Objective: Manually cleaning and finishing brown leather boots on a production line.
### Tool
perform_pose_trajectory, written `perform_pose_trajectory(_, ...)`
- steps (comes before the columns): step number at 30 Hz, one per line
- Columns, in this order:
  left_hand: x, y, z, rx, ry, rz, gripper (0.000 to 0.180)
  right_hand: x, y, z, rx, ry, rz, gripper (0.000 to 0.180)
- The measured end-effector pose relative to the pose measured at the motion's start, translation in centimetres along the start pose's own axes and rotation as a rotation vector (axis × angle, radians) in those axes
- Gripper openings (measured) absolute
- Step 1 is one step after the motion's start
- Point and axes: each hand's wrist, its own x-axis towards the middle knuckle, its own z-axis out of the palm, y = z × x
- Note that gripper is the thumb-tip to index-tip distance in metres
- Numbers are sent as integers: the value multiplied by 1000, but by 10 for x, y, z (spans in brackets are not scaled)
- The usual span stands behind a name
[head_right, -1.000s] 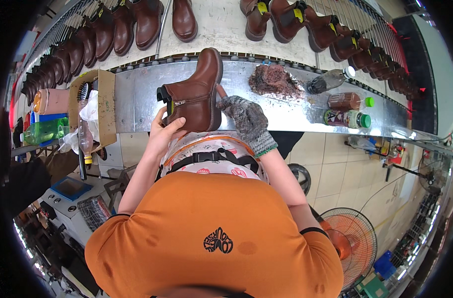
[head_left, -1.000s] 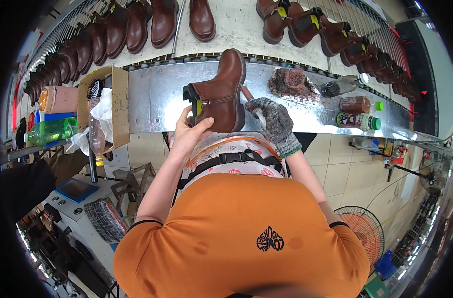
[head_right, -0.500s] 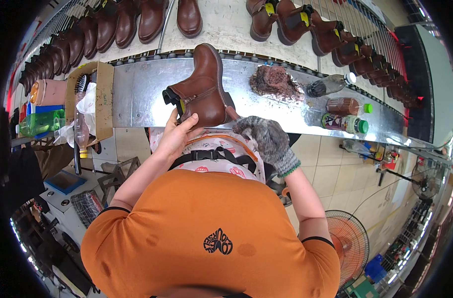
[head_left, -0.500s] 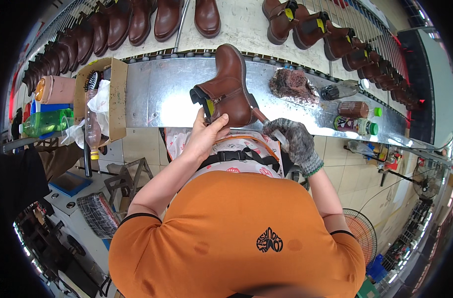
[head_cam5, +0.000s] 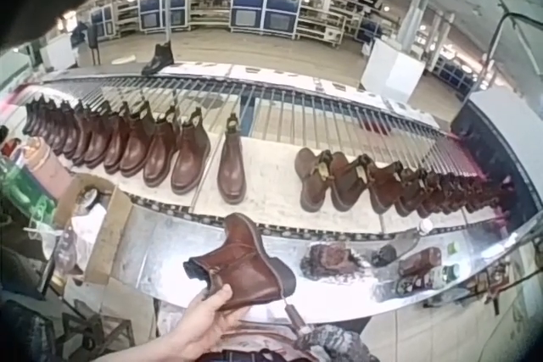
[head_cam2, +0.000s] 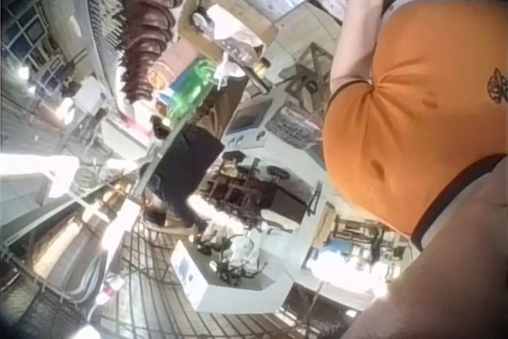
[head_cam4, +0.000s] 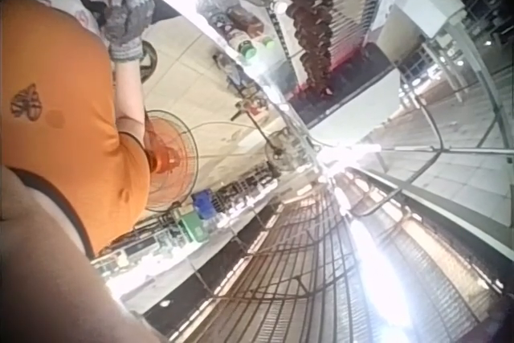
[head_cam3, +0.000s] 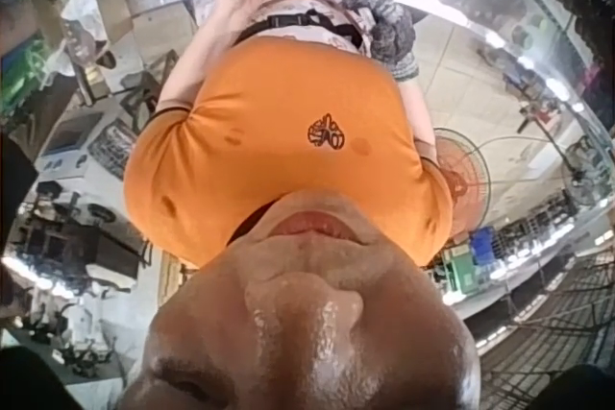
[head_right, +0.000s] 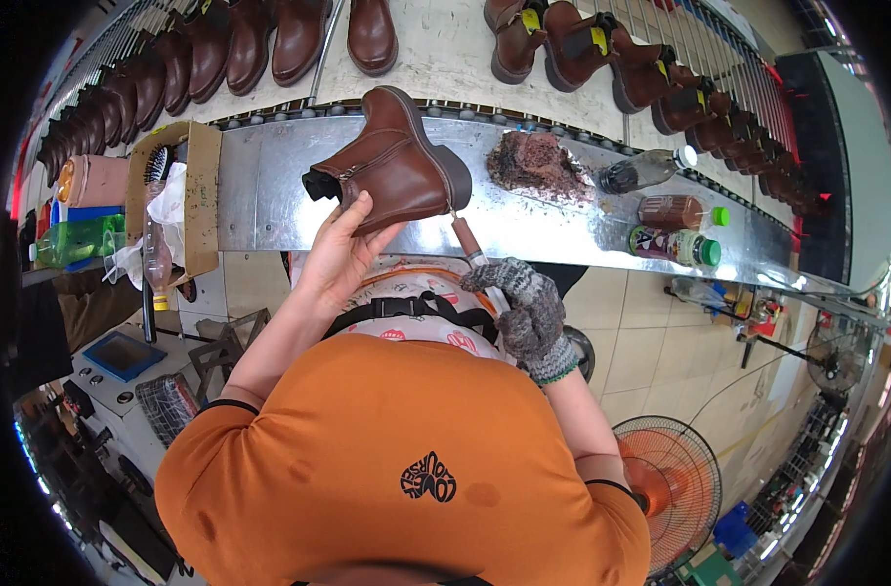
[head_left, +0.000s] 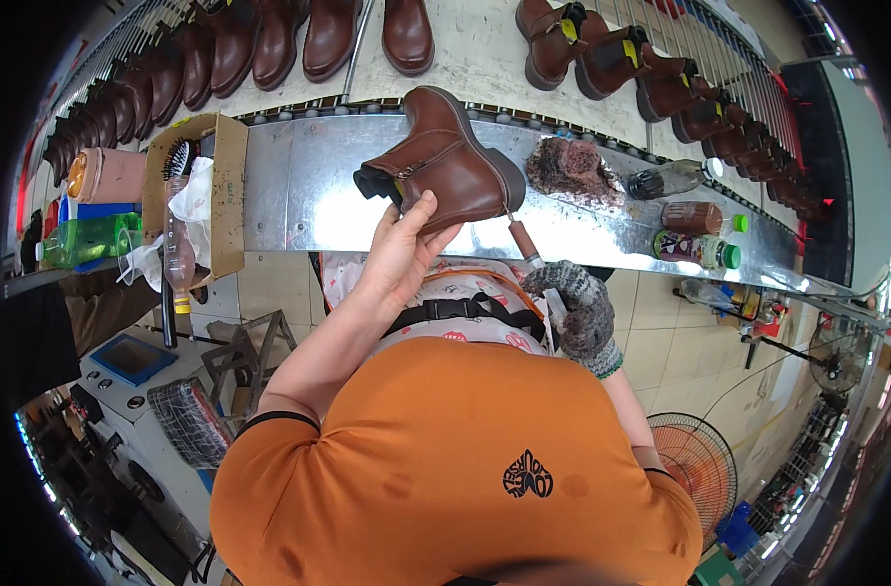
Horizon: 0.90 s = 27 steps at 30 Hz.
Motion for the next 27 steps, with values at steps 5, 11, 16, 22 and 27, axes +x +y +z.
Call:
perform_pose_trajectory(5, 7, 17, -1, -8, -35, 12, 44, -7, 5, -10, 731, 139, 340, 52)
perform_pose_trajectory(11, 82, 54, 4, 272, -151, 130, 57, 12, 59, 16, 608, 346, 387, 70)
perform_pose_trajectory(16, 199, 92, 66, 533, -69, 298, 48, 8, 153, 81, 232, 478, 272, 52)
perform_pose_trajectory(22, 314, 84, 82, 1346, 362, 523, 69, 15, 166, 89, 146, 466, 524, 47)
perform_pose_trajectory(27, 289, 66, 120, 1406, 336, 708, 94, 9, 176, 88, 181, 398, 612, 52)
